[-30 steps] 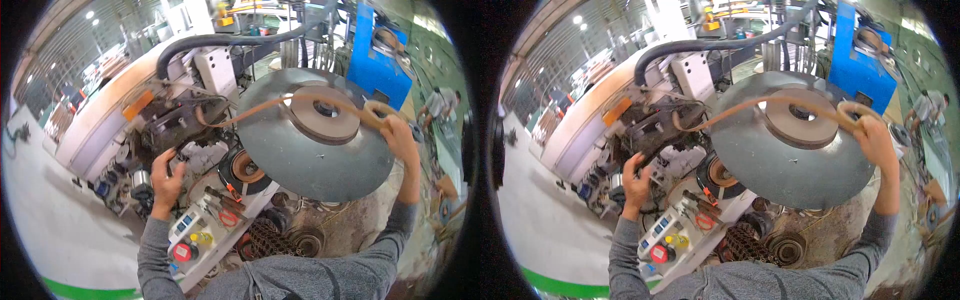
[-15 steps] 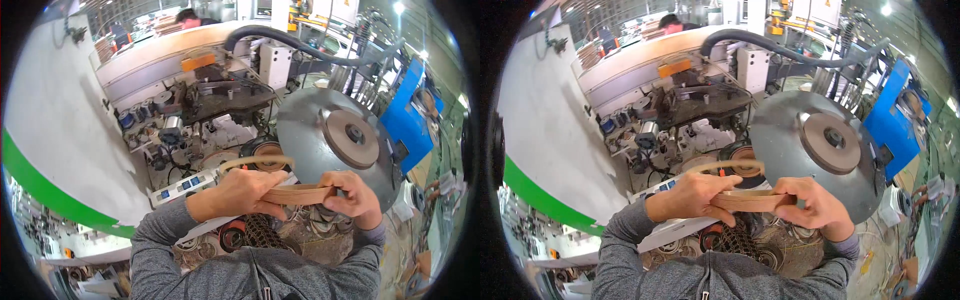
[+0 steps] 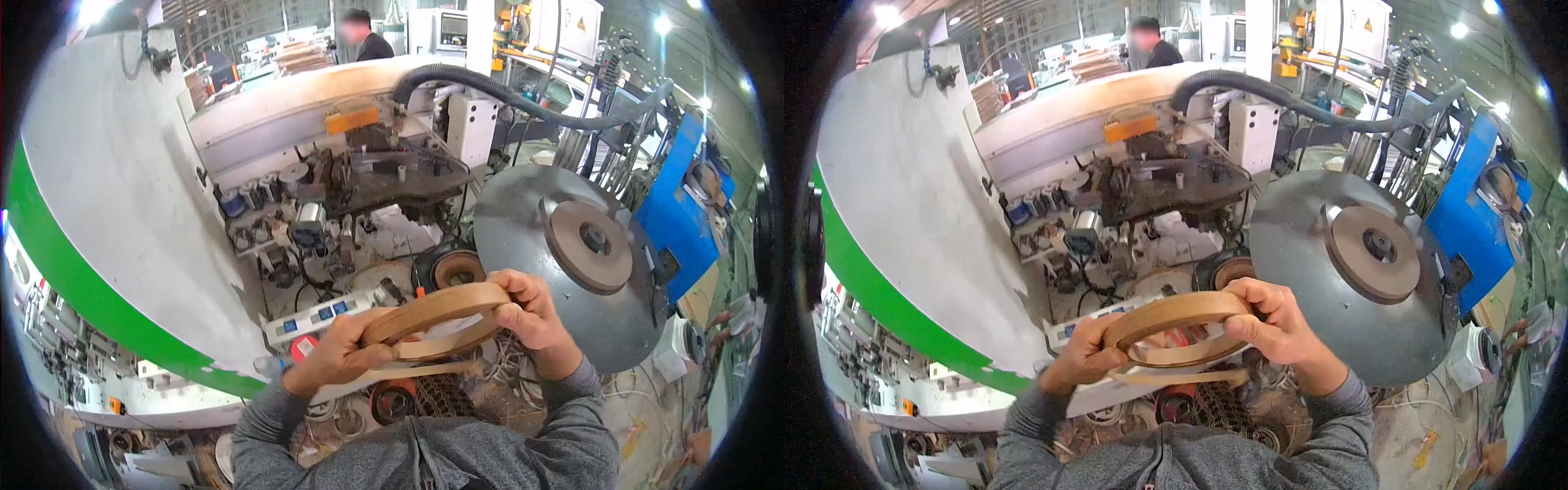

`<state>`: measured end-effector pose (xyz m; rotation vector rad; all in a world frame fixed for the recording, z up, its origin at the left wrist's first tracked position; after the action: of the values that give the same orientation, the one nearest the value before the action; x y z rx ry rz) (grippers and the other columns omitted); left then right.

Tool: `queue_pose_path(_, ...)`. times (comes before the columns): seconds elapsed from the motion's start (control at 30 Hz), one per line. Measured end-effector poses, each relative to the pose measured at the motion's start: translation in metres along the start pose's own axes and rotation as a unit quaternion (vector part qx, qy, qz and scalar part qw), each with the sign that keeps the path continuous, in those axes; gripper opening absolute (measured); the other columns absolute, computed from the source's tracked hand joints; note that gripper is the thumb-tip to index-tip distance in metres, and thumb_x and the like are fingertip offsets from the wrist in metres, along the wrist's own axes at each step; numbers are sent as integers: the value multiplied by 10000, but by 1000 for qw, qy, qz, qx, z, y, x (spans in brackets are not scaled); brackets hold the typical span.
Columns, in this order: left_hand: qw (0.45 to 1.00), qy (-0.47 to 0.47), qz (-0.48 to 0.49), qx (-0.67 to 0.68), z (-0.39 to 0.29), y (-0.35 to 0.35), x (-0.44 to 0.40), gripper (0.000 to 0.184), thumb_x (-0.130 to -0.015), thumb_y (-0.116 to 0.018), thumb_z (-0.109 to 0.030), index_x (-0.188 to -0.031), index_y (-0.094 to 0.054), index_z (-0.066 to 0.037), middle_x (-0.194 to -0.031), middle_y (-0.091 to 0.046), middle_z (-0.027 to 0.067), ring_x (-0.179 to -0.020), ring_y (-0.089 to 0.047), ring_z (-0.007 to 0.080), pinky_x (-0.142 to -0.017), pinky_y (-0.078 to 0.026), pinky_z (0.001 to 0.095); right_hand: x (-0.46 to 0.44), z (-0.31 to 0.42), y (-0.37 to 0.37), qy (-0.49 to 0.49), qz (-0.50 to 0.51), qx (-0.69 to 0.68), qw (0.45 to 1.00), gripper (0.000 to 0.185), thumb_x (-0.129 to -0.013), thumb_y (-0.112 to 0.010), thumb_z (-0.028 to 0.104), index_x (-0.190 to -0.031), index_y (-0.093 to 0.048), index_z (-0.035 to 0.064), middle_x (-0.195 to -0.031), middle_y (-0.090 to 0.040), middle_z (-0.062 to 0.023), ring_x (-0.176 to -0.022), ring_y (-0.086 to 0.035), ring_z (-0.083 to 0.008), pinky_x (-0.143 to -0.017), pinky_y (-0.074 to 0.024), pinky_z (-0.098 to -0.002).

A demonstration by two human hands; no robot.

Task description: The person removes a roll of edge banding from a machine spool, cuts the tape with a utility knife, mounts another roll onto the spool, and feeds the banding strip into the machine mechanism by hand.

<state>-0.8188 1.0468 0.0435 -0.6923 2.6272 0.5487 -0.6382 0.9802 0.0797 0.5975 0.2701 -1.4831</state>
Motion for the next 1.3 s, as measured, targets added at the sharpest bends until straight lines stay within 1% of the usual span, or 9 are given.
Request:
queue_pose_path(0.07, 981, -18, -80, 178, 9, -4, 5, 443, -832, -619, -115, -1205, -451, 54, -844, -631, 85, -803, -618, 138, -750, -511, 285, 0, -20, -5, -57, -45, -170, 983, 294, -854, -606, 258, -912, -555, -26, -721, -541, 4, -627, -489, -93, -555, -379, -232)
queue_pose_path(0.1, 979, 6, -112, 172, 14, -5, 6, 498, -851, -623, -300, -1158, -457, 55, -666, -584, 53, -601, -590, 126, -621, -516, 290, 0, -30, -6, -86, -65, -254, 961, 260, -863, -594, 233, -926, -556, -16, -720, -553, 10, -641, -502, -88, -564, -385, -227)
queue_pose_path(0.27, 988, 87, -102, 70, 4, 6, -13, 210, -870, -578, -123, -1043, -551, -7, -666, -554, -17, -493, -508, 27, -437, -398, 177, -7, -17, -21, -100, 102, -9, 990, 315, -800, -676, 148, -1036, -539, -9, -819, -573, -1, -729, -499, -69, -643, -409, -230)
queue_pose_path(0.57, 987, 135, -2, -88, 6, -4, -29, 274, -758, -726, -171, -915, -606, 19, -712, -626, 44, -641, -552, 73, -578, -448, 231, -9, -4, -22, -2, 96, 272, 957, 427, -768, -684, 229, -1093, -508, 15, -790, -578, -142, -690, -583, -287, -618, -462, -356)
queue_pose_path(0.73, 982, 155, -54, 90, 28, -2, -26, 310, -766, -716, -198, -951, -583, 13, -691, -595, 18, -562, -524, 58, -518, -429, 210, 2, -31, -19, -32, -34, 73, 996, 324, -867, -586, 223, -1068, -507, -18, -715, -550, -70, -602, -561, -157, -556, -461, -305)
queue_pose_path(0.83, 969, 89, -143, 178, 44, 3, -19, 255, -809, -665, -155, -985, -568, 2, -653, -554, -2, -515, -505, 44, -457, -399, 189, 4, -63, 0, -50, -167, -294, 940, 241, -884, -569, 198, -992, -547, -16, -724, -526, 4, -558, -494, -58, -497, -421, -207)
queue_pose_path(1.03, 978, 189, -55, 64, 67, -5, -11, 249, -820, -667, -174, -987, -580, -12, -720, -561, -5, -553, -504, 41, -487, -404, 189, 1, -81, -31, -112, 11, 72, 991, 356, -826, -662, 298, -976, -548, -4, -668, -507, 10, -522, -451, -28, -443, -426, -202)
queue_pose_path(1.17, 932, 113, -197, 284, 81, 13, 8, 257, -836, -660, -222, -975, -567, -28, -666, -528, -2, -537, -506, 39, -466, -404, 175, 4, -114, -27, -147, -185, -306, 922, 333, -804, -682, 323, -865, -570, 15, -646, -508, 3, -494, -466, -50, -433, -422, -207)
queue_pose_path(1.3, 927, 276, -130, 218, 106, 2, 25, 295, -828, -667, -261, -956, -567, -14, -644, -520, -18, -504, -495, 41, -446, -403, 188, -10, -123, -48, -237, 0, -18, 971, 288, -768, -728, 247, -825, -567, 15, -640, -512, 7, -528, -477, -45, -457, -410, -196)
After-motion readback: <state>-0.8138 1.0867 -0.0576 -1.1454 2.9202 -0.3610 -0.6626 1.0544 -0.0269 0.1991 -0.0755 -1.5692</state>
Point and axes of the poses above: each hand's wrist, its own x-axis away from the middle knuckle, its own y-axis out of the back of the hand, z = x × y, the point moved 8 cm from there along -x, towards the middle knuckle
